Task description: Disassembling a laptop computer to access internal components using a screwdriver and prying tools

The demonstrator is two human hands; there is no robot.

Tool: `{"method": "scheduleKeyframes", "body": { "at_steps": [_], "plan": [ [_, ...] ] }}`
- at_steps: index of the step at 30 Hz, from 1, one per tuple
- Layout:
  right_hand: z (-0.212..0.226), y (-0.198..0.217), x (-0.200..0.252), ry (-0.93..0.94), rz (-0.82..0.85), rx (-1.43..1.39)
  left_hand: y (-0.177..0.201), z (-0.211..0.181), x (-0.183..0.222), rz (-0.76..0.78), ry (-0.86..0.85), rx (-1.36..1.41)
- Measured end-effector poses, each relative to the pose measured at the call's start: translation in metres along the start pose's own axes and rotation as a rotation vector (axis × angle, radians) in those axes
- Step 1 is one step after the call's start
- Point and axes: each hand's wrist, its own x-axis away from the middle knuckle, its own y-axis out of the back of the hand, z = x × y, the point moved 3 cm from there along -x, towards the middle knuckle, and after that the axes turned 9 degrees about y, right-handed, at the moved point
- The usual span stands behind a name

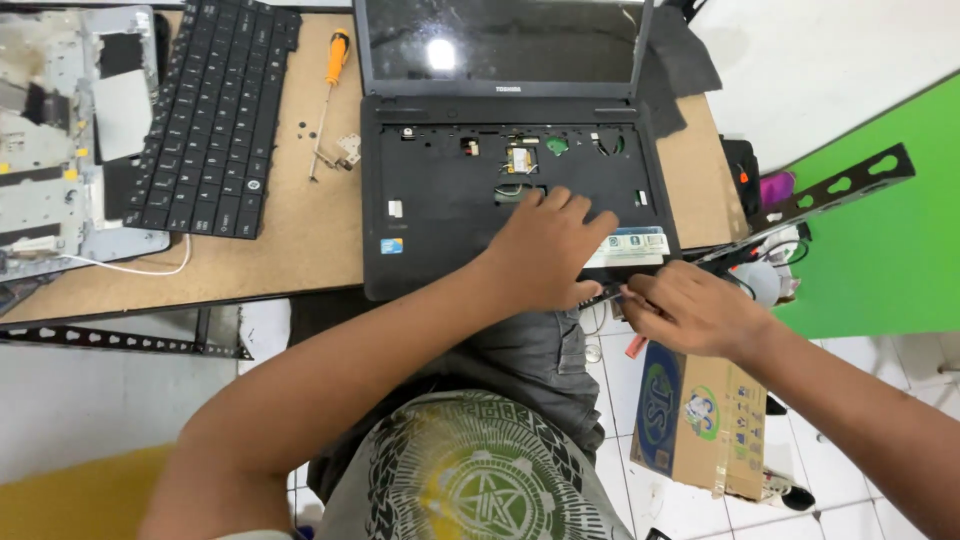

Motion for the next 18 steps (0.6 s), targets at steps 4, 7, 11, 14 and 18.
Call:
{"method": "scheduleKeyframes", "body": {
  "at_steps": [4,7,11,14,18],
  "plan": [
    [-0.003,0.005,-0.005,-0.053,-0.043,-0.021,-0.008,-0.006,-0.014,-0.014,-0.049,-0.009],
    [0.004,0.003,0.002,-0.101,-0.068,0.006,-0.004,-0.007,-0.017,0.018,-0.049,0.010],
    [0.017,-0.002,0.019,-0.410,-0.139,0.044,0.007,-0.005,-0.020,-0.004,-0.072,0.075],
    [0.035,-0.015,0.036,-0.878,-0.239,-0.053,0.006,-0.006,-0.021,-0.016,-0.090,0.113],
    [0.053,-0.042,0.042,-1.576,-0.530,-0.699,0.005,-0.007,-0.022,-0.059,-0.072,0.115]
  ]
}}
